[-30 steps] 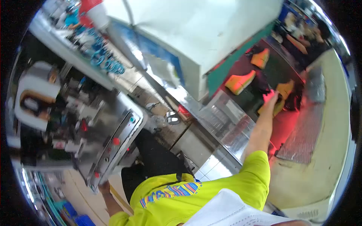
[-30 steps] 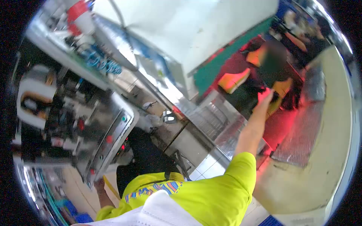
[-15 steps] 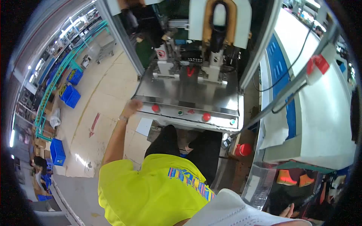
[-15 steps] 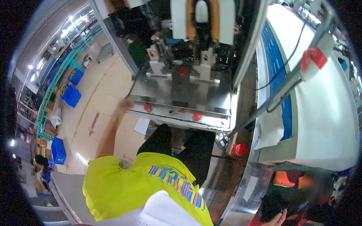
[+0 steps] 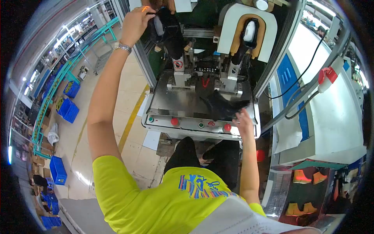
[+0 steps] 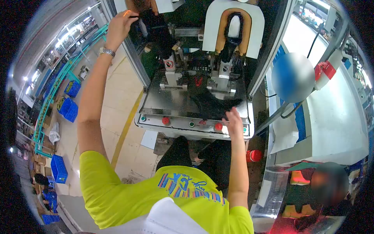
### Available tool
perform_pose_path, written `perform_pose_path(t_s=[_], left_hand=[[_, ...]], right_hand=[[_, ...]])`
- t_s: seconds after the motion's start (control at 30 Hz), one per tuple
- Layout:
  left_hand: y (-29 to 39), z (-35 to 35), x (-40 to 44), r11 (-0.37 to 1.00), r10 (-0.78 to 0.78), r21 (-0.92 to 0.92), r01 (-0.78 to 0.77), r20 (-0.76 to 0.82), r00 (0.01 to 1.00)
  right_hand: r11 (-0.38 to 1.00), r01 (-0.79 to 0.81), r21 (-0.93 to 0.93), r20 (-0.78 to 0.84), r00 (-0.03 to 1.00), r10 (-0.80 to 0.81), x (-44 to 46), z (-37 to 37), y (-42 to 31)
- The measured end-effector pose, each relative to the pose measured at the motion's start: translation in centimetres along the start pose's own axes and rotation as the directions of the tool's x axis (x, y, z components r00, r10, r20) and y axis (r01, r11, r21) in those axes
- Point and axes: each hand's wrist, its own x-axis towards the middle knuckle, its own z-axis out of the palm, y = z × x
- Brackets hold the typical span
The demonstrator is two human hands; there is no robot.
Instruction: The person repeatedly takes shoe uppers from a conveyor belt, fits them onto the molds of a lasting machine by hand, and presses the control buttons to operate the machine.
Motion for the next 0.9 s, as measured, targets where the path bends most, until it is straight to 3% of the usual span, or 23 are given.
perform_pose_path(t_s=[0.03,0.07,0.1,0.13,0.17,0.27,0.4,0.43,0.5,0.53,0.57,0.63,0.67,0.7,0.77,0.83,0.87,0.9], left_hand=[[-0.2,-0.2,-0.1,0.998,-0.003,-0.063,0.001,-0.025,1.000],[0.0,-0.7,0.0,0.992,-0.013,-0.124,0.005,-0.058,0.998],[0.3,-1.3,0.4,0.983,-0.023,-0.183,0.005,-0.098,0.995],[0.7,-2.6,1.3,0.980,0.019,-0.191,-0.053,-0.173,0.985],[1.6,-4.3,2.5,0.979,0.040,-0.191,-0.068,-0.146,0.989],[7.9,-9.8,5.4,0.976,0.117,-0.188,-0.110,0.026,0.993],[16.3,-11.5,8.3,0.936,0.231,-0.337,-0.100,0.375,0.898],[18.3,-10.4,8.3,0.903,0.335,-0.375,-0.208,0.313,0.889],[23.5,-10.9,9.0,0.853,0.379,-0.471,-0.225,0.264,0.887],[26.2,-11.3,9.2,0.818,0.406,-0.525,-0.236,0.236,0.883],[29.1,-11.6,9.4,0.764,0.456,-0.577,-0.287,0.170,0.874],[34.5,-12.6,9.7,0.658,0.520,-0.656,-0.370,0.040,0.853],[37.1,-13.1,9.8,0.553,0.575,-0.749,-0.365,0.025,0.818],[38.9,-14.0,10.3,0.490,0.611,-0.782,-0.386,-0.008,0.791],[42.1,-14.9,10.6,0.348,0.598,-0.845,-0.406,-0.133,0.790],[44.8,-13.6,10.6,0.173,0.451,-0.880,-0.442,-0.328,0.830],[45.6,-12.4,10.2,0.104,0.378,-0.907,-0.407,-0.343,0.860],[46.3,-11.3,9.8,0.028,0.303,-0.924,-0.381,-0.356,0.884]], right_hand=[[0.962,-0.015,-0.273,-0.083,0.997,-0.008,-0.6,1.5,0.2],[0.751,0.169,-0.638,-0.080,0.956,-0.283,0.2,0.3,1.7],[0.375,0.265,-0.888,0.034,0.852,-0.523,1.0,-0.9,3.0],[0.203,0.384,-0.901,0.151,0.716,-0.681,-1.1,1.9,1.6],[0.131,0.457,-0.880,0.252,0.681,-0.688,-3.2,5.0,-0.2],[0.198,0.731,-0.653,0.500,0.612,-0.613,-8.9,14.4,-4.3],[0.249,0.810,-0.531,0.634,0.574,-0.518,-13.0,19.6,-5.9],[0.252,0.772,-0.584,0.574,0.612,-0.544,-13.6,19.4,-5.9],[0.345,0.639,-0.687,0.412,0.734,-0.539,-15.2,17.8,-6.5],[0.301,0.594,-0.746,0.336,0.726,-0.600,-15.6,16.5,-6.7],[0.353,0.575,-0.738,0.264,0.727,-0.634,-15.7,14.7,-6.4],[0.425,0.751,-0.505,0.216,0.587,-0.780,-16.4,11.2,-6.4],[0.593,0.642,-0.486,0.153,0.730,-0.666,-17.9,8.5,-6.1],[0.480,0.759,-0.440,0.043,0.552,-0.833,-18.5,6.4,-5.3],[0.581,0.720,-0.380,-0.232,0.535,-0.813,-21.7,2.1,-5.5],[0.664,0.740,-0.106,-0.543,0.517,-0.662,-26.0,-1.6,-7.0],[0.625,0.762,-0.168,-0.523,0.468,-0.712,-27.8,-3.5,-7.7],[0.578,0.791,-0.200,-0.617,0.357,-0.701,-29.5,-5.5,-8.6]])
